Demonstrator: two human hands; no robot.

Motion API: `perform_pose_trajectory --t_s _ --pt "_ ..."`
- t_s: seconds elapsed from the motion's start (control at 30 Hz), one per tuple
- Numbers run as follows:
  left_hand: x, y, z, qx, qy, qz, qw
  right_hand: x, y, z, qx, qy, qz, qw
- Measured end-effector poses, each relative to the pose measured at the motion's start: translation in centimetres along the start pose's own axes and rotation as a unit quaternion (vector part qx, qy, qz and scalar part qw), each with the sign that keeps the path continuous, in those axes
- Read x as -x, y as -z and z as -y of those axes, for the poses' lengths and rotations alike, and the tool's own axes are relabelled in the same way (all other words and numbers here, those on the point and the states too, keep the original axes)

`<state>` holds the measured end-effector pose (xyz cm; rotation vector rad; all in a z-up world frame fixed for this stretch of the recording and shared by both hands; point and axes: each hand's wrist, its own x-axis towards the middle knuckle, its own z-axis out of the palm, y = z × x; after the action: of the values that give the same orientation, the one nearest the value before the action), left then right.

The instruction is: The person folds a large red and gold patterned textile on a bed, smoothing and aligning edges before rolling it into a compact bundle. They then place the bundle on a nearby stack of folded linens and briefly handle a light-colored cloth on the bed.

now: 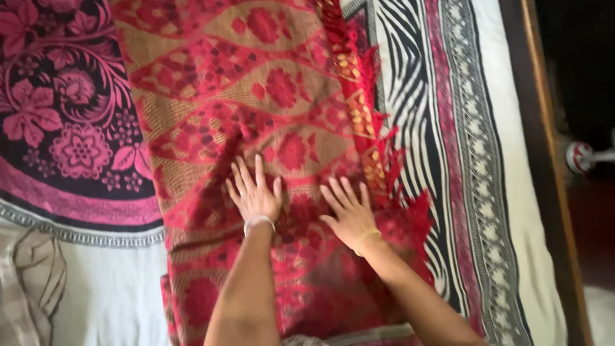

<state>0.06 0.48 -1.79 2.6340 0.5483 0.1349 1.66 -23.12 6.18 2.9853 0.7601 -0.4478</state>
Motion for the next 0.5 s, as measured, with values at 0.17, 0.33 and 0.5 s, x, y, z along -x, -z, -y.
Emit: perform_pose_trajectory --t_s 0.17,0.33,0.5 --pt "-2.6 1.6 3.8 0.178 -0.033 0.074 0.981 8.7 -2.5 -7.6 0.057 -0.185 -0.113 0.975" --pt "6.2 8.5 7.7 0.114 -0.178 0.103 0.972 13.7 -5.4 -7.7 0.006 -0.137 -0.151 0.979" --pt "24.1 15.8 9.8 -0.039 -0.23 0.2 0.952 23.6 -6.3 0.7 -0.094 0.159 -0.061 0.981"
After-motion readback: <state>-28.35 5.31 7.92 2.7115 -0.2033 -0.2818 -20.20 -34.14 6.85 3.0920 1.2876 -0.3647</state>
